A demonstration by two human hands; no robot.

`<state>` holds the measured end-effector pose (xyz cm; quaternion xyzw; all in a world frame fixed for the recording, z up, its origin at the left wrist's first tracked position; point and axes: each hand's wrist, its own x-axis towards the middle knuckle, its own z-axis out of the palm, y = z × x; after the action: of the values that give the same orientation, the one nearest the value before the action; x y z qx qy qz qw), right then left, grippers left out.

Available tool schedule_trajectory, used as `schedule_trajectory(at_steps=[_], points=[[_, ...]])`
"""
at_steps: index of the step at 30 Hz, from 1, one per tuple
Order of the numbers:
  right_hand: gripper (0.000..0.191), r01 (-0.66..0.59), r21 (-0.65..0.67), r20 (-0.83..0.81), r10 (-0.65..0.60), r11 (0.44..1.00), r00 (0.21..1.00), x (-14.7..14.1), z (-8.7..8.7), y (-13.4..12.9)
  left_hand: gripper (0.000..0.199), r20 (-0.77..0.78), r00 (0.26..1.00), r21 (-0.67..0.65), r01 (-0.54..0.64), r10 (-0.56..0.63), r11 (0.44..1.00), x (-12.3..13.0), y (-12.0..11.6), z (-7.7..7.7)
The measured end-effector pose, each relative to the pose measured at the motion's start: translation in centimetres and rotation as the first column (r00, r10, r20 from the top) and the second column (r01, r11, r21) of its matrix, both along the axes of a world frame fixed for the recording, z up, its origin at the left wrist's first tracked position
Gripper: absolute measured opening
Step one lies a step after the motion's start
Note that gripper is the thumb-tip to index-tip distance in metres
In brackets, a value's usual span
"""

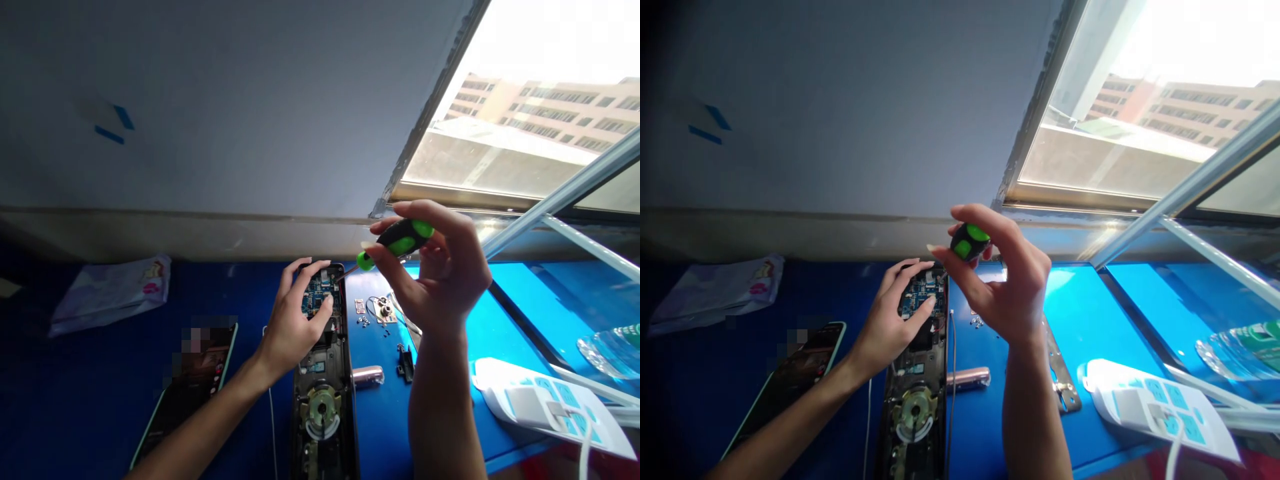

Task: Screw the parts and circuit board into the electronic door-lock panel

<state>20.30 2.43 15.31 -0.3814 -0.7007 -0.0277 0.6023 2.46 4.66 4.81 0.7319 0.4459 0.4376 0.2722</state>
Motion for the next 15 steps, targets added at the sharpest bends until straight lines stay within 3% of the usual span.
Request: schedule_trajectory(at_steps=[15], points=[[0.041,-0.023,-0.044,-0.048,0.021,0.999,0.999,0.5,-1.2,0.9,0.038,-0.087,0.996,-0.019,-0.011,0.009,1.0,0.0,-0.6,-0.3]])
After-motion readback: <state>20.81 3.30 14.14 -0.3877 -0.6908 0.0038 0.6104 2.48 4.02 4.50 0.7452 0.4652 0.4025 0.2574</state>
